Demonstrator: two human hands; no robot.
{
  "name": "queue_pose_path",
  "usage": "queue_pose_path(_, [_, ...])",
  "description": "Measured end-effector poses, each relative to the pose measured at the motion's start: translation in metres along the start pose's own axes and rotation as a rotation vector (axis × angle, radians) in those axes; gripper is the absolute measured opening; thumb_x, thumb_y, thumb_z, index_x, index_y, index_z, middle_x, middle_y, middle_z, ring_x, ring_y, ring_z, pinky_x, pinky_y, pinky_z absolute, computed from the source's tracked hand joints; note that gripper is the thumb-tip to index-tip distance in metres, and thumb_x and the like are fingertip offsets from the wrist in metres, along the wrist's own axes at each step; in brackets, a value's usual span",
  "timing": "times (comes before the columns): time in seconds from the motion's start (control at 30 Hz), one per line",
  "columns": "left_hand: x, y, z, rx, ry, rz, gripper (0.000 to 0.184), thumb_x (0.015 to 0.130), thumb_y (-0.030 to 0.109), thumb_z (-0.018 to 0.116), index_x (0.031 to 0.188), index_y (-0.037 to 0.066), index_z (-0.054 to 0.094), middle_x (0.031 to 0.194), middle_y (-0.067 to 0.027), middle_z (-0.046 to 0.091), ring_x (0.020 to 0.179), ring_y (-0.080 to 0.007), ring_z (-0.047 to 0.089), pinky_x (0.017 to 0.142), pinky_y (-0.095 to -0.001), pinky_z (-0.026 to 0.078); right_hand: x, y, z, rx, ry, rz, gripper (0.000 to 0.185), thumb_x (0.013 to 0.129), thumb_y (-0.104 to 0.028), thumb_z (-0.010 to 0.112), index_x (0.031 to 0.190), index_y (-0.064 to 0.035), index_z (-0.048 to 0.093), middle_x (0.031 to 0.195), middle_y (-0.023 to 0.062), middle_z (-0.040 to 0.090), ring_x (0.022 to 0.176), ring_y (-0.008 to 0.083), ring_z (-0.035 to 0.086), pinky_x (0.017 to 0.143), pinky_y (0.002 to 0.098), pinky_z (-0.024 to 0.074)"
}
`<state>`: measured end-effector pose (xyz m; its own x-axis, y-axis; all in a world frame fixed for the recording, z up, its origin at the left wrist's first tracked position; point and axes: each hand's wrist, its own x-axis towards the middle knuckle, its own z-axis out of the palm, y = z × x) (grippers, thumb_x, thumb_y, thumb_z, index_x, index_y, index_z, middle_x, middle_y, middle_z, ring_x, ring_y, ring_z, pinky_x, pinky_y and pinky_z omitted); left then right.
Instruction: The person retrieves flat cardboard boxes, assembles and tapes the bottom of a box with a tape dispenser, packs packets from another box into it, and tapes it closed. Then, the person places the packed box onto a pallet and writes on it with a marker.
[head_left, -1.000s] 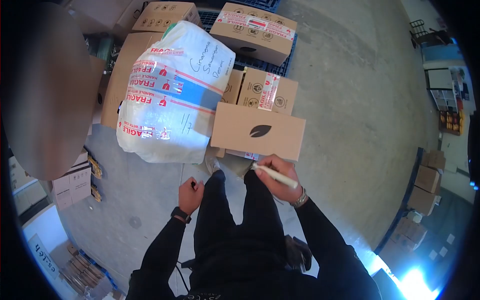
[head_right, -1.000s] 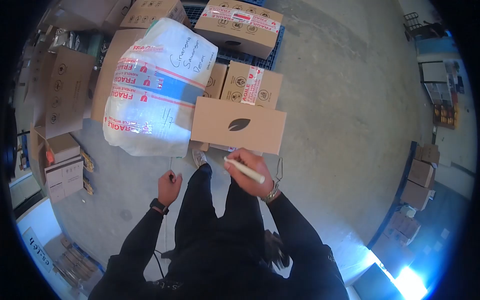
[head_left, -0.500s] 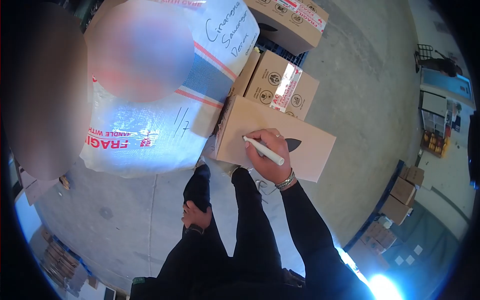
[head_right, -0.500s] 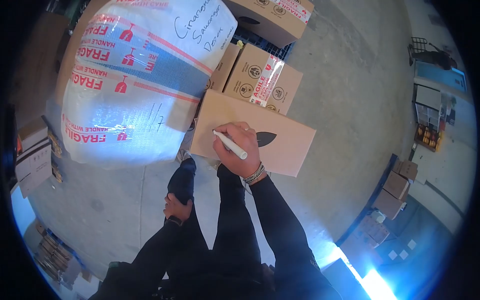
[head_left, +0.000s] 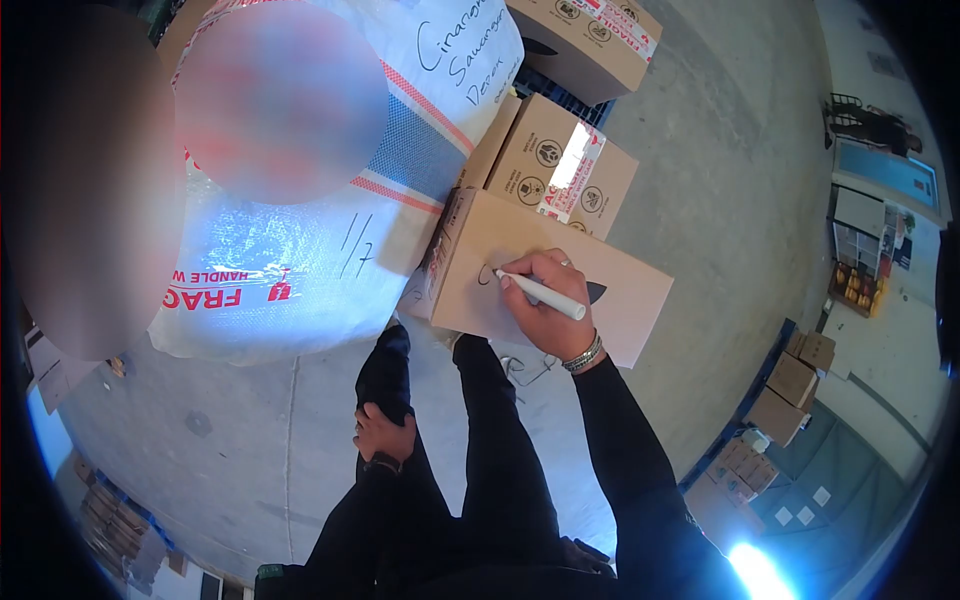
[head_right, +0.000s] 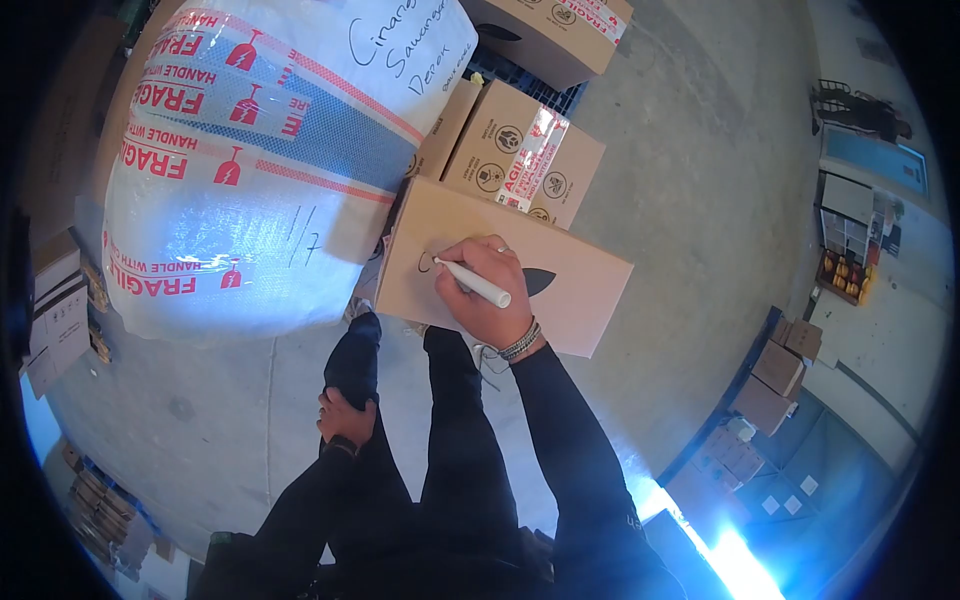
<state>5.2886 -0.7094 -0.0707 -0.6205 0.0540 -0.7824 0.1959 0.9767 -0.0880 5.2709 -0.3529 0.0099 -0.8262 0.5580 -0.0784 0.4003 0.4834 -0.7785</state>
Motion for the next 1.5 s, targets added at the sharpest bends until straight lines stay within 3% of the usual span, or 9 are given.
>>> queue_pose_path(1.23, [-0.003,0.011,0.001,0.046,-0.025,-0.029,0.070,0.079,0.044,0.070,0.123,0.000,0.040,0.119,-0.0212,0.051,0.108,-0.0415,0.061,0.087,-0.0550,0.049,0.003,0.019,-0.016,0.063,0.063,0.082,0.007,0.081,-0.005,0.067,0.082,-0.0031,0.060,0.072,0.0096,0.064,0.071,0.0283,0.058,0.066,0.0380,0.0482])
queue_pose_path(1.4, [-0.003,0.009,0.004,0.043,-0.008,-0.018,0.067,0.080,0.045,0.070,0.120,0.001,0.040,0.119,-0.0222,0.051,0.109,-0.0420,0.061,0.089,-0.0554,0.048,0.001,0.019,-0.020,0.123,0.100,0.248,0.009,0.082,-0.006,0.066,0.080,-0.0027,0.058,0.070,0.0093,0.061,0.069,0.0267,0.056,0.064,0.0373,0.0461])
queue_pose_path(1.5, [-0.003,0.011,0.004,0.029,-0.024,-0.021,0.064,0.079,0.045,0.070,0.117,0.002,0.040,0.118,-0.0221,0.051,0.109,-0.0424,0.061,0.090,-0.0556,0.048,0.002,0.024,-0.018,0.125,0.118,0.166,0.009,0.082,-0.005,0.066,0.080,-0.0027,0.057,0.070,0.0086,0.060,0.069,0.0256,0.056,0.063,0.0367,0.0456])
